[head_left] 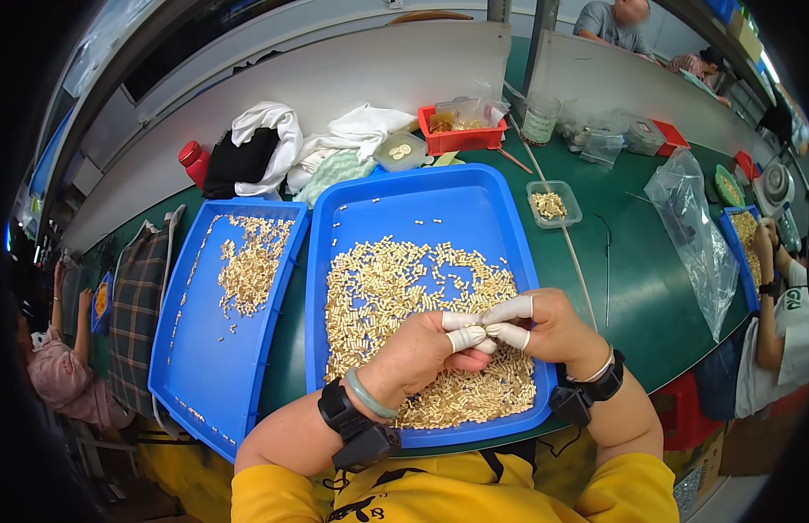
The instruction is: Inspecting and sorting small nuts or seeds from a tray at a production workbench.
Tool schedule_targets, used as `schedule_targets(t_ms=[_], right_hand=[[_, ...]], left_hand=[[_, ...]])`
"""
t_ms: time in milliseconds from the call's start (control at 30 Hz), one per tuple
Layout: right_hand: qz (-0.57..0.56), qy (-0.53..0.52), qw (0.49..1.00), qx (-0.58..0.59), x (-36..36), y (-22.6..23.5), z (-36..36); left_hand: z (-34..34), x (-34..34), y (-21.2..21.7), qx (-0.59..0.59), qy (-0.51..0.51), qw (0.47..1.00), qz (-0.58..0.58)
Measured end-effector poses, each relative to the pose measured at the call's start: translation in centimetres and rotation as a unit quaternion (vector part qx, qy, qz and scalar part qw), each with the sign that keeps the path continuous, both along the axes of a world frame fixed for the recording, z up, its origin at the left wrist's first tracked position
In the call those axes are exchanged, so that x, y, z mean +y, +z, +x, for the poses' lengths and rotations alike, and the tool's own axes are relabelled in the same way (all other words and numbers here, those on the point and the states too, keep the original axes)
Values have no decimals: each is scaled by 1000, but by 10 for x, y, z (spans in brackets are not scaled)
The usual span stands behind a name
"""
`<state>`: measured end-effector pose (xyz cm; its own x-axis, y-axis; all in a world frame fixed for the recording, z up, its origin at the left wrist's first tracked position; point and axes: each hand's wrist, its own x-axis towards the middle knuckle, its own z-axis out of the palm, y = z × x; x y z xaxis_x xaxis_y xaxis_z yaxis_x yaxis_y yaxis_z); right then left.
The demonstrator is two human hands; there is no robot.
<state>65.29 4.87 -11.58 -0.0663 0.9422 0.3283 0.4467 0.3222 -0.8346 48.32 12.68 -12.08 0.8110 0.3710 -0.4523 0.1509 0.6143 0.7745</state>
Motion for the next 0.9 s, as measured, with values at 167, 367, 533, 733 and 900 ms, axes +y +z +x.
schedule_targets(t_ms=[167,367,533,733,900], right_hand=[[26,25,999,-16,1,-3,4],[1,40,999,-16,0,3,3],[6,40,999,-12,-1,4,3],[20,44,999,-5,0,1,5],[-12,49,999,-19,-3,8,3]], left_hand=[[0,-1,0,-15,-8,1000,-21],[-1,-1,1,-15,-20,1000,-14],[0,-2,2,-21,-16,1000,3],[-1,-2,-1,-27,-19,999,27],[-1,-2,-1,-37,-16,999,32]])
